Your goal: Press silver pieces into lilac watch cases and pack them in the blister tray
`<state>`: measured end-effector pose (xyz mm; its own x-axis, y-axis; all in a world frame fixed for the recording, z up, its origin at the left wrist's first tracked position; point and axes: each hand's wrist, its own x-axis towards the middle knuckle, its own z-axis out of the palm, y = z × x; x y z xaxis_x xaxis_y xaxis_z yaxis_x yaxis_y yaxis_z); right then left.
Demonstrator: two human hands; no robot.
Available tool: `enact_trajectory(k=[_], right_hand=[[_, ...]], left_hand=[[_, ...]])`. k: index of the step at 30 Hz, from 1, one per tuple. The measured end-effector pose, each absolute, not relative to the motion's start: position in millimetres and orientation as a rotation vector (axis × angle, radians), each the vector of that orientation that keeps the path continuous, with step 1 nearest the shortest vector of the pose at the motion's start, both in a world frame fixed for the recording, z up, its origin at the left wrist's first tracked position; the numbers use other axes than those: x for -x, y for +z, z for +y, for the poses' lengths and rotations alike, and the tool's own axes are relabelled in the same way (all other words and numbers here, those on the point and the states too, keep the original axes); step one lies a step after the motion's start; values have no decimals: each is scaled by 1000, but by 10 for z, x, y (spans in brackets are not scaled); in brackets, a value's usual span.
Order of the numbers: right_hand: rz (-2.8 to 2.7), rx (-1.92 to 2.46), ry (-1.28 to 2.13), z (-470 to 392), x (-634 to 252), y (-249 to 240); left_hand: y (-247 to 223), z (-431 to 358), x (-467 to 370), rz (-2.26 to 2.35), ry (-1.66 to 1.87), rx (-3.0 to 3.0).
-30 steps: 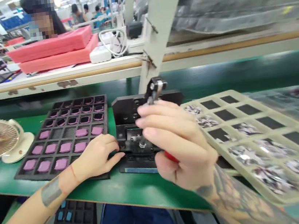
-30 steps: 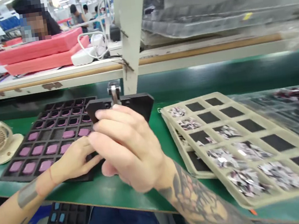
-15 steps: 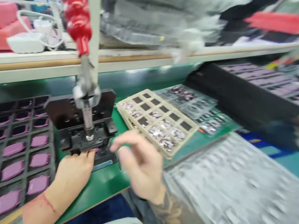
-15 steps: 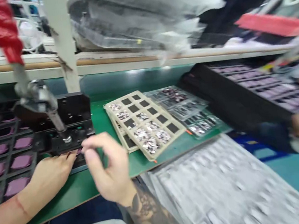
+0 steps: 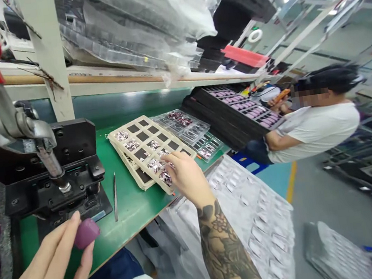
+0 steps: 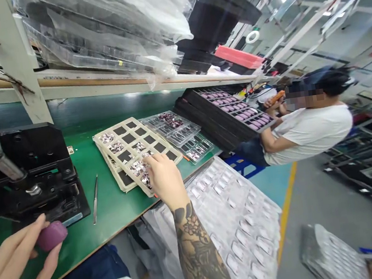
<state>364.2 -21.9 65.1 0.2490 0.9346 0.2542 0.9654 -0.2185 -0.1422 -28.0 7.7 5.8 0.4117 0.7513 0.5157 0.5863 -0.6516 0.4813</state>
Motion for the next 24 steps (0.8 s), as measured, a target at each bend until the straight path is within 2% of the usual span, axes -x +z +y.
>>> enact_trajectory(k=[5, 10, 15, 19, 24], right_hand=[[-1801, 2305, 2, -128, -3634, 617], [-1586, 2036, -97, -180, -3511, 612], [-1360, 1545, 155, -179, -2878, 442], [-1425, 1250, 451, -80, -2212, 290], [-1344, 1052, 553, 88, -1767, 259]], left_hand=[[-62, -59, 209, 1101, 1034, -1660], [-63, -14, 189, 1034, 988, -1135], [-36, 15, 128, 970, 1030, -973], [-43, 80, 114, 901, 1157, -976], [-4, 143, 120, 766, 1201, -890]])
